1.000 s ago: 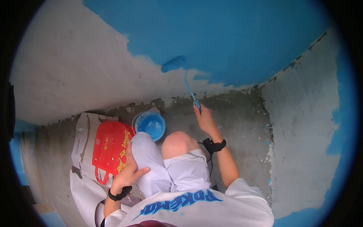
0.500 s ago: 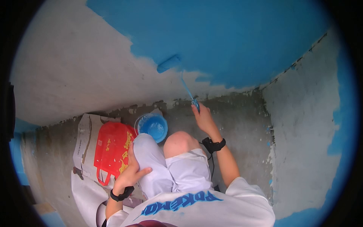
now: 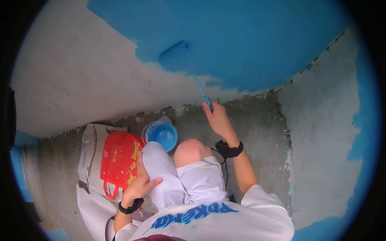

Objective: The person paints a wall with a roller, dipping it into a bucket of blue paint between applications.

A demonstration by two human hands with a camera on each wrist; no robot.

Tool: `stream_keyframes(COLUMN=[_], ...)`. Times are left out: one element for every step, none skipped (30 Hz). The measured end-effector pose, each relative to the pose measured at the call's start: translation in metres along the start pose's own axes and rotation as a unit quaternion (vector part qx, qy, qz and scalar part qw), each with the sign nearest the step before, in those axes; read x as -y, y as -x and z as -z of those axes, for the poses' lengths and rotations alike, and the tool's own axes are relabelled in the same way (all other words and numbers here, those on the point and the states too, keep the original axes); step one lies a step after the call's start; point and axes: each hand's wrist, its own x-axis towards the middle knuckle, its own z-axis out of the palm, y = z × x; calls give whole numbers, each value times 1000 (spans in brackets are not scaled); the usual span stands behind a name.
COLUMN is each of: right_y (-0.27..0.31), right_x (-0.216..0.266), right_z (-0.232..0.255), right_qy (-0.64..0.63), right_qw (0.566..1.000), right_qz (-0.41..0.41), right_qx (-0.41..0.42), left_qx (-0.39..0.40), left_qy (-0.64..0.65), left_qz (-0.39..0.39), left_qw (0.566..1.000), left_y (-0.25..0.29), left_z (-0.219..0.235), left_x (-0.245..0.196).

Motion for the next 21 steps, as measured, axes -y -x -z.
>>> stream_keyframes(right_y=[3, 6, 8, 8, 9, 13, 15, 14, 12, 10, 9, 5, 4, 5, 5, 3, 4, 7, 10, 14, 18], right_x=[-1, -3, -7, -10, -15, -20, -24, -27, -22, -18, -13, 2, 10, 11, 11, 11, 8, -1, -9, -22, -28], right_z=[-1, 0, 0, -1, -2, -4, -4, -4, -2, -1, 1, 2, 2, 1, -3, -3, -3, -4, -6, -8, -8], right_qy=[-8, -7, -10, -12, -11, -1, 9, 9, 7, 4, 4, -6, -16, -16, -23, -30, -29, -13, 2, 2, 1], right_qw=[1000, 1000, 999, 999, 999, 999, 999, 999, 999, 999, 999, 999, 999, 998, 999, 999, 999, 999, 998, 998, 997], right_qz=[-5, -10, -28, -45, -45, -44, -43, -44, -33, -26, -31, -23, -18, -31, -25, -9, -9, -35, -59, -56, -68], right_qx=[10, 10, 15, 19, 19, 11, 3, 2, 14, 26, 24, 32, 41, 42, 40, 33, 32, 29, 27, 27, 21], left_qx=[-1, 4, 3, 1, 1, 3, 5, 6, 7, 10, 15, 10, 8, 20, 19, 9, 9, 6, 0, -3, -3], left_qy=[4, 5, 5, 5, 5, 7, 9, 9, 7, 5, 4, 0, -4, -2, 10, 19, 19, 27, 34, 34, 21], left_qz=[-1, 1, 5, 8, 7, 9, 10, 9, 9, 9, 10, 11, 14, 20, 27, 28, 26, 31, 35, 34, 32], left_qw=[1000, 1000, 1000, 1000, 1000, 1000, 1000, 1000, 1000, 1000, 1000, 1000, 1000, 1000, 999, 999, 999, 999, 999, 999, 999], left_y=[1, 2, 2, 2, 2, 1, 1, 1, 0, 0, 0, 0, 0, 2, 4, 2, 2, 4, 5, 6, 6], left_z=[-1, -2, -1, 0, 0, 0, 0, 0, 0, -1, -2, -2, -2, -3, -2, 0, 0, -1, -2, -1, -1], left_x=[0, -1, -1, -2, -2, -1, -1, -1, 0, 0, -1, -1, -2, -3, -3, -5, -5, -5, -6, -6, -6])
